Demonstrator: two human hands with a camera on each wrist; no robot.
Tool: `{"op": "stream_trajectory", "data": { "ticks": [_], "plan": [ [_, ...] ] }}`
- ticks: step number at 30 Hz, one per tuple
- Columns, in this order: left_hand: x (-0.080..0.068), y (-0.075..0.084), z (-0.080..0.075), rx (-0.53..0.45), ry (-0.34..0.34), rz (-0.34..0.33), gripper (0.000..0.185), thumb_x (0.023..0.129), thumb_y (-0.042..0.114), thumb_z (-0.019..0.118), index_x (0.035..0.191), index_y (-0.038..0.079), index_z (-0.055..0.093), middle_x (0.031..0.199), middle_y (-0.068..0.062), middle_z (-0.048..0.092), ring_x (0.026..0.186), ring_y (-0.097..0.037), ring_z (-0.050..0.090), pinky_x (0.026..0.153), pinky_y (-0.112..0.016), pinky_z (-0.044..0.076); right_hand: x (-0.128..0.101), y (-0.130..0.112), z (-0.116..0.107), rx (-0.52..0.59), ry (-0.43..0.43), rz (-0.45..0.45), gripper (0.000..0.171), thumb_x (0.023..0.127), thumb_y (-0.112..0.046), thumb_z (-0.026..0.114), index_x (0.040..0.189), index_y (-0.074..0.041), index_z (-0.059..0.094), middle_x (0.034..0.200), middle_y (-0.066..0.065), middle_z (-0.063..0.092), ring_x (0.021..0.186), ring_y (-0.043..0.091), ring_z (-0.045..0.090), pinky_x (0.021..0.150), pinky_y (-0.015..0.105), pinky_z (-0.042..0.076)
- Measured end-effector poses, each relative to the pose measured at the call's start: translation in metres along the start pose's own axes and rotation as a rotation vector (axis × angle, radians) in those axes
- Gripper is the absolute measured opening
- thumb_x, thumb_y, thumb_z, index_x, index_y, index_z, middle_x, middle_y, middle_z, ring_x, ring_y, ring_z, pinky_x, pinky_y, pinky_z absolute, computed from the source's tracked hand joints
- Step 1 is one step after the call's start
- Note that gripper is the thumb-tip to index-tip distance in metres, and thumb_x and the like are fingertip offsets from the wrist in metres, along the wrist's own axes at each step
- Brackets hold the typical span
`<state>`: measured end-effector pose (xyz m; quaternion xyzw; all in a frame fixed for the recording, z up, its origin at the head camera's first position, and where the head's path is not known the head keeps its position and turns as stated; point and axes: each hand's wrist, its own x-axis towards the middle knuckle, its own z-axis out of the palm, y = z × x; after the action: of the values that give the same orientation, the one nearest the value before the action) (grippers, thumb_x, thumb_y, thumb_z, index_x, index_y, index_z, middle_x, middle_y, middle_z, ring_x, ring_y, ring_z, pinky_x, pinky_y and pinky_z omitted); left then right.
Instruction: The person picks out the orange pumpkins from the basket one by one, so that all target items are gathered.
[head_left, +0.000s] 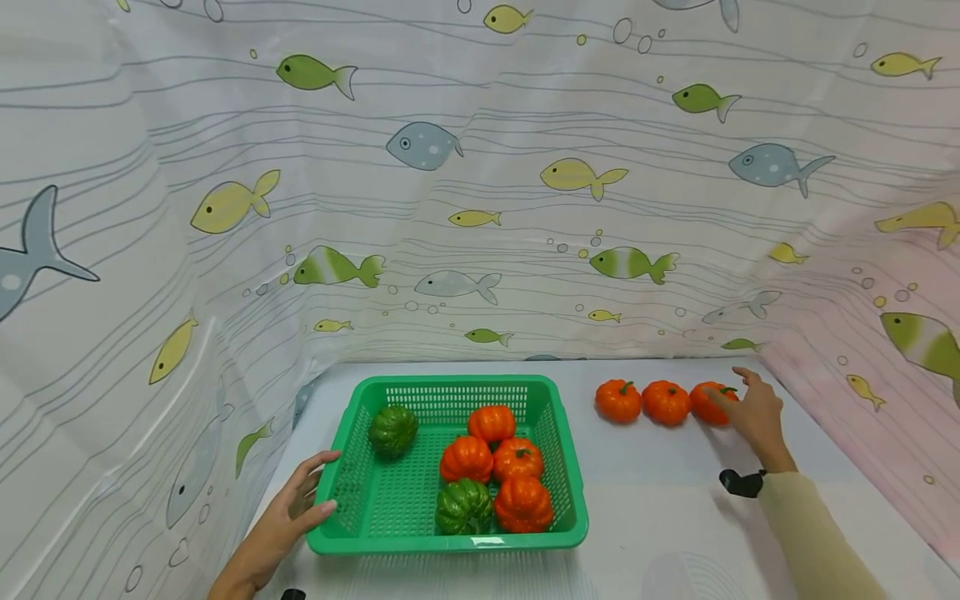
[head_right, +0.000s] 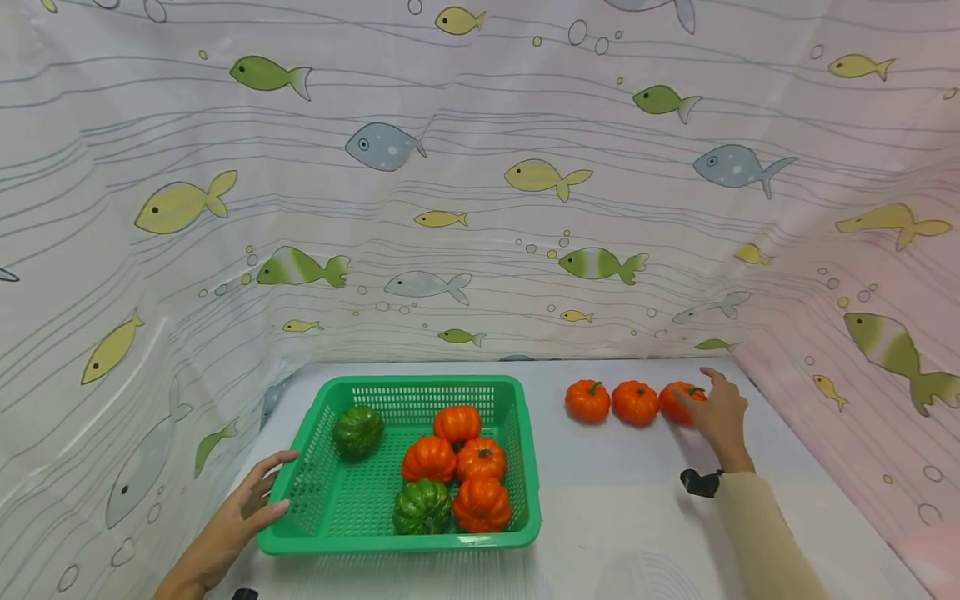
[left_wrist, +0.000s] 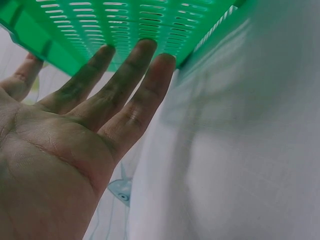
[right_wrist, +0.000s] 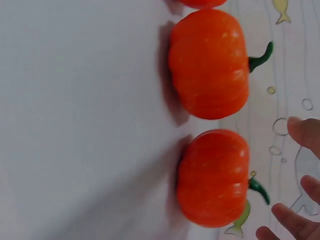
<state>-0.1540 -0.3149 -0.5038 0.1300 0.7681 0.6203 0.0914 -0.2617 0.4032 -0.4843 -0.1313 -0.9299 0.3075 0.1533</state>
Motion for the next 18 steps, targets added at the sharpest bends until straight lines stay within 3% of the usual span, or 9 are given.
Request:
{"op": "stream_trajectory", "data": {
  "ticks": [6, 18],
  "plan": [
    [0.000, -0.001, -0.001, 0.009, -0.003, 0.005, 0.059, 0.100, 0.011, 0.047, 0.151, 0.026, 0.021, 0.156, -0.010, 0.009, 0.140, -0.048, 0.007, 0.099, -0.076, 0.014, 0.002, -0.036, -0.009, 0.028, 0.054, -0.112, 0.076, 0.089, -0.042, 0.065, 0.143, 0.002, 0.036, 0.132, 0.035, 0.043, 0.118, 0.054, 0.037, 0.093, 0.069, 0.034],
    [-0.002, 0.002, 0.000, 0.012, 0.002, -0.005, 0.059, 0.100, 0.012, 0.048, 0.151, 0.026, 0.021, 0.156, -0.010, 0.009, 0.139, -0.050, 0.005, 0.099, -0.076, 0.012, -0.014, -0.120, 0.000, 0.150, -0.042, -0.255, 0.069, 0.091, -0.041, 0.062, 0.145, -0.008, 0.035, 0.135, 0.024, 0.047, 0.120, 0.043, 0.045, 0.095, 0.059, 0.043]
  ]
}}
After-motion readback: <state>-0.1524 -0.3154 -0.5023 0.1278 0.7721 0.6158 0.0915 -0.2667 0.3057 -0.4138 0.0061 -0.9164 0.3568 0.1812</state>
